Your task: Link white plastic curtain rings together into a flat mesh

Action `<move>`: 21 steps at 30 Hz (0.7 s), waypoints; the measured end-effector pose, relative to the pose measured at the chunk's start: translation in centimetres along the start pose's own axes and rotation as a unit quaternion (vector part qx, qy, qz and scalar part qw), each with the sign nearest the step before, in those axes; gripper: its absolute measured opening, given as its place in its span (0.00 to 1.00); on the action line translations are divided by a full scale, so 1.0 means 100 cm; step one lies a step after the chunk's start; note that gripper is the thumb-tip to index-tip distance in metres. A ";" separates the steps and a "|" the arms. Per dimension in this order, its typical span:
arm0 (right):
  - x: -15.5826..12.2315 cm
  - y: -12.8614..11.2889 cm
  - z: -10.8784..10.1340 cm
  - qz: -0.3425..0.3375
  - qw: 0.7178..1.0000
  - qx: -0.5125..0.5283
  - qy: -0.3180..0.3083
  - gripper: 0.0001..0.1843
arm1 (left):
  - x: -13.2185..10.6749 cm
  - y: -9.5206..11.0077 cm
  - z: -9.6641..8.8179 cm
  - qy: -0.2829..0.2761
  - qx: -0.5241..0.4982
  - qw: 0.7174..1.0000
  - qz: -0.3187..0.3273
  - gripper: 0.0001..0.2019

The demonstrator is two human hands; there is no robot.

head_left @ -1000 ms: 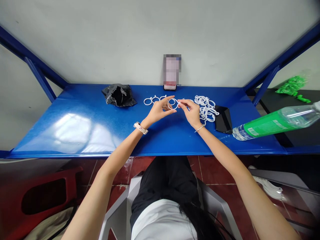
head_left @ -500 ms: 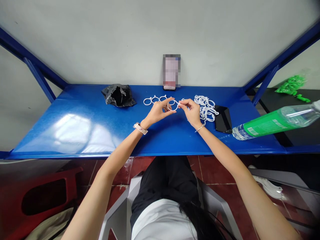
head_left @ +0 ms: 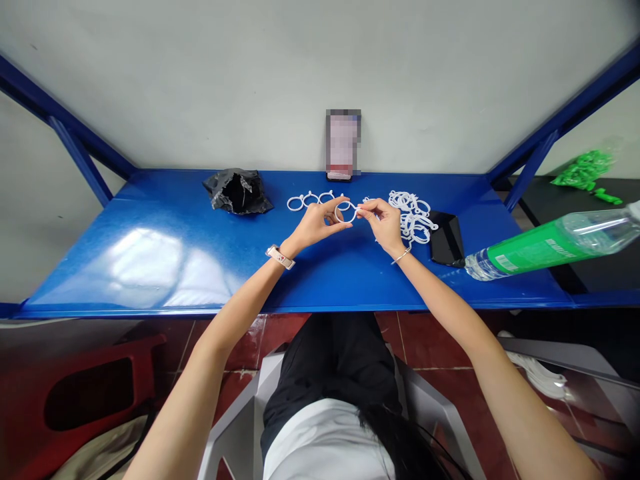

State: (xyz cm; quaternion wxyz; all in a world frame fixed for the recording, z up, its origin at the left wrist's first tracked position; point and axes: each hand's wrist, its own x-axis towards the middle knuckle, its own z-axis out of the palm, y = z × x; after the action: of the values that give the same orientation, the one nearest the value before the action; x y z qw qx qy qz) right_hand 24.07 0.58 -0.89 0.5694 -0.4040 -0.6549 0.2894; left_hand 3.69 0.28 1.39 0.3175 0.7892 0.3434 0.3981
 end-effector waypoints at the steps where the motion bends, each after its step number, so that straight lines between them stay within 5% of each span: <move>1: 0.000 0.000 0.000 -0.002 1.000 0.001 0.000 0.17 | 0.000 0.000 0.000 0.000 0.001 1.000 -0.001 0.35; 21: 0.000 -0.012 -0.003 -0.058 0.994 -0.060 -0.070 0.19 | 0.001 0.002 -0.002 0.008 0.037 0.999 0.017 0.24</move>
State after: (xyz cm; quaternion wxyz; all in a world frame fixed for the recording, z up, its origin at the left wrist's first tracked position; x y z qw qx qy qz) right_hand 24.08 -0.03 0.17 0.5126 -0.3776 -0.7315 0.2441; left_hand 3.59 0.32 1.65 0.2789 0.8027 0.3472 0.3967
